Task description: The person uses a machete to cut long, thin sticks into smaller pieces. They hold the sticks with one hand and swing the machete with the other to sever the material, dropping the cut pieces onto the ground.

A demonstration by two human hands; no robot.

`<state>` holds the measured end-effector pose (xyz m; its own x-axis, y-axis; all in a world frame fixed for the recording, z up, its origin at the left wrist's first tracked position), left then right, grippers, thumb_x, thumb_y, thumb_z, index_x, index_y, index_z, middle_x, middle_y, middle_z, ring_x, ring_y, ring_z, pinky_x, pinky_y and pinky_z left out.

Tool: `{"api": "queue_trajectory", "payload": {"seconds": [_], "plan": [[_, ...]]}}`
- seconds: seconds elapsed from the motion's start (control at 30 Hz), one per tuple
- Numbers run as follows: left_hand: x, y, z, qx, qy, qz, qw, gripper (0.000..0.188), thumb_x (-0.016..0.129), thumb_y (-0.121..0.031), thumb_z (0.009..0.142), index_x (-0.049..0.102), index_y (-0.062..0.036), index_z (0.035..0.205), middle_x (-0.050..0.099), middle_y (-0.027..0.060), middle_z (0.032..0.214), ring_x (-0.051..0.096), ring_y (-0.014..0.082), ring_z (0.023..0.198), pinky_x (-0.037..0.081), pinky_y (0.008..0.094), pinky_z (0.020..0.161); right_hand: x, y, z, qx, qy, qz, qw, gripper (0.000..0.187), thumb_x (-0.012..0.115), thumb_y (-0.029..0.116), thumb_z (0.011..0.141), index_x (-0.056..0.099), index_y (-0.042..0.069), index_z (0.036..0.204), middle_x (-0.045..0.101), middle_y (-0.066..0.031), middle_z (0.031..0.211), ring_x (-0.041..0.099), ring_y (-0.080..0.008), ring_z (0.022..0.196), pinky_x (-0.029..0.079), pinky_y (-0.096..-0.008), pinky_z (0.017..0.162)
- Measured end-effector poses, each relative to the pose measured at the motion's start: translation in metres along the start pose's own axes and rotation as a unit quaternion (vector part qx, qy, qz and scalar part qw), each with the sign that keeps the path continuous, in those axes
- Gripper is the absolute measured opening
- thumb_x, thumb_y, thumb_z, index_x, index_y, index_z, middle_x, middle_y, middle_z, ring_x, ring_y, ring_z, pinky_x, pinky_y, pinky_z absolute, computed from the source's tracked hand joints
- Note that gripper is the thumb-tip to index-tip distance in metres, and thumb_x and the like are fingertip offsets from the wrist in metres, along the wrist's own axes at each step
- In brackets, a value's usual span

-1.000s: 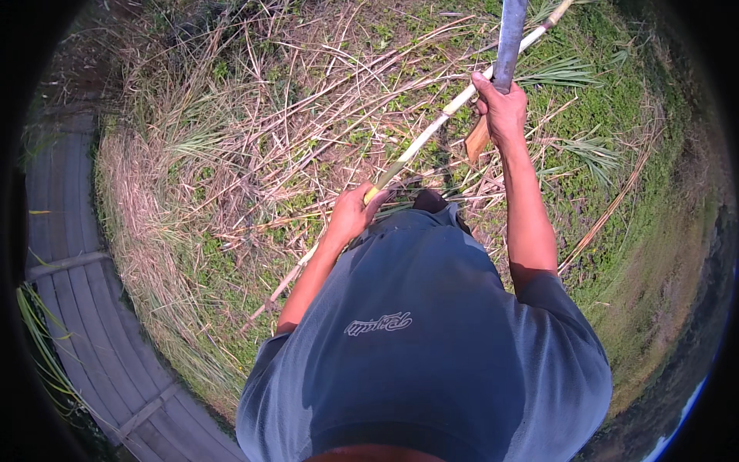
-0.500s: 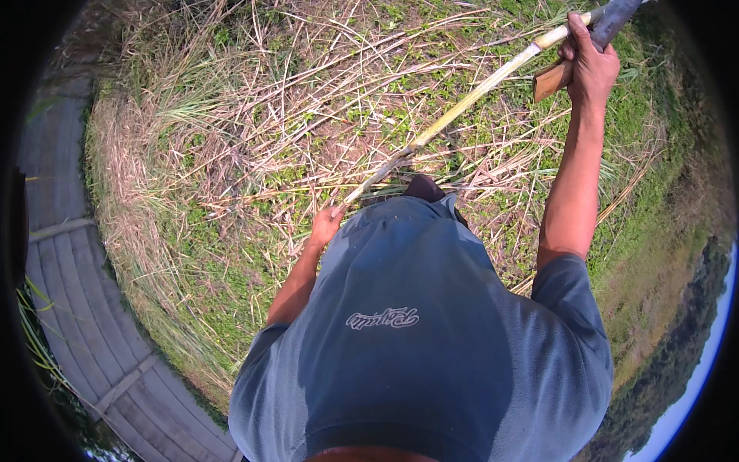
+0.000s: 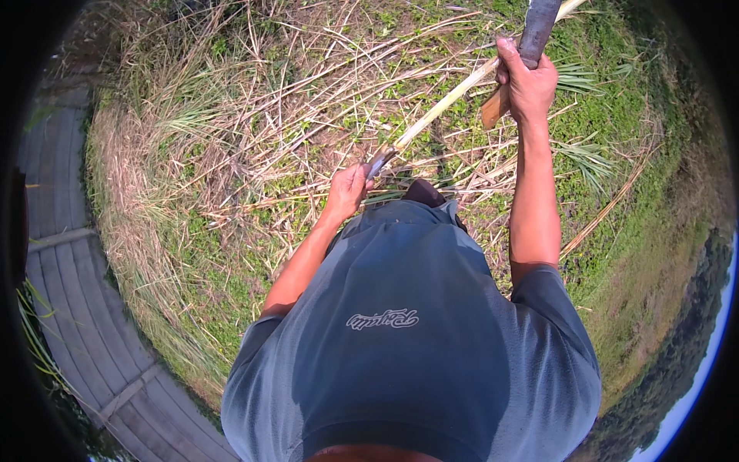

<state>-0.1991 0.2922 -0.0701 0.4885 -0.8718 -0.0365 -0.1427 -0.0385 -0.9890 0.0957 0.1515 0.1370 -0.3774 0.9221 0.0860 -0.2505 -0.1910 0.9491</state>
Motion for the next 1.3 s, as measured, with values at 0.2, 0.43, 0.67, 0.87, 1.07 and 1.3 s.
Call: {"api": "queue_trajectory", "payload": {"seconds": [0.2, 0.43, 0.67, 0.87, 1.07, 1.3], "plan": [[-0.001, 0.01, 0.008, -0.096, -0.03, -0.136, 0.986, 0.037, 0.044, -0.034, 0.104, 0.056, -0.001, 0.09, 0.059, 0.0079, 0.064, 0.061, 0.0166, 0.055, 0.052, 0.0311, 0.052, -0.015, 0.0, 0.002, 0.007, 0.004, 0.034, 0.999, 0.021, 0.076, 0.013, 0.085, 0.061, -0.001, 0.088, 0.059, -0.0037, 0.069, 0.051, -0.0099, 0.051, 0.039, -0.022, 0.047], [-0.059, 0.08, 0.019, -0.199, -0.338, -0.425, 0.816, 0.039, 0.044, -0.041, 0.102, 0.045, -0.0126, 0.076, 0.034, -0.0012, 0.051, 0.032, 0.0115, 0.039, 0.026, 0.0284, 0.036, -0.025, 0.024, 0.0, -0.039, 0.01, -0.007, 0.999, 0.02, 0.076, 0.012, 0.086, 0.062, -0.002, 0.089, 0.059, -0.0036, 0.07, 0.05, -0.0096, 0.052, 0.039, -0.0229, 0.047], [-0.082, 0.085, -0.019, -0.005, -0.266, 0.31, 0.913, 0.077, 0.044, -0.061, 0.094, 0.04, -0.0011, 0.142, 0.047, 0.0241, 0.132, 0.046, 0.0364, 0.124, 0.036, 0.0474, 0.103, -0.023, 0.057, 0.01, -0.069, 0.003, 0.012, 0.998, 0.02, 0.076, 0.009, 0.085, 0.063, -0.004, 0.093, 0.058, -0.0037, 0.07, 0.049, -0.0106, 0.052, 0.038, -0.0235, 0.048], [-0.025, 0.029, -0.028, 0.127, -0.131, 0.098, 0.978, 0.028, 0.065, -0.017, 0.091, 0.066, 0.0018, 0.113, 0.069, 0.0129, 0.095, 0.067, 0.0209, 0.086, 0.053, 0.0323, 0.077, -0.013, 0.068, 0.011, -0.096, -0.007, 0.008, 0.995, 0.018, 0.076, 0.009, 0.085, 0.064, -0.003, 0.091, 0.058, -0.0037, 0.069, 0.05, -0.0108, 0.053, 0.04, -0.0239, 0.048], [-0.025, 0.035, -0.013, 0.099, 0.007, -0.04, 0.994, 0.03, 0.06, -0.021, 0.097, 0.068, 0.0064, 0.102, 0.071, 0.0123, 0.084, 0.069, 0.0158, 0.075, 0.055, 0.0284, 0.071, -0.017, 0.08, 0.016, -0.115, -0.032, -0.038, 0.992, 0.02, 0.076, 0.011, 0.085, 0.063, -0.003, 0.091, 0.059, -0.0047, 0.071, 0.051, -0.0104, 0.054, 0.04, -0.0235, 0.049], [-0.079, 0.06, 0.008, 0.022, -0.257, -0.173, 0.951, 0.044, 0.053, -0.042, 0.1, 0.061, -0.0054, 0.078, 0.039, -0.0064, 0.053, 0.033, 0.005, 0.046, 0.024, 0.0243, 0.044, -0.016, 0.084, 0.016, -0.132, -0.029, -0.019, 0.991, 0.018, 0.075, 0.008, 0.085, 0.062, -0.003, 0.092, 0.058, -0.0042, 0.072, 0.049, -0.0098, 0.054, 0.04, -0.024, 0.048]]}}
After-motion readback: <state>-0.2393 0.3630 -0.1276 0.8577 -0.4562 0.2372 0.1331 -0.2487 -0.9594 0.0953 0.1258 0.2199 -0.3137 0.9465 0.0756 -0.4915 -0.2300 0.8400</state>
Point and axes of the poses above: each hand's wrist, its own z-axis towards the middle knuckle, its own x-axis out of the palm, y = z × x, the point moved 5 cm from there along z, towards the middle knuckle
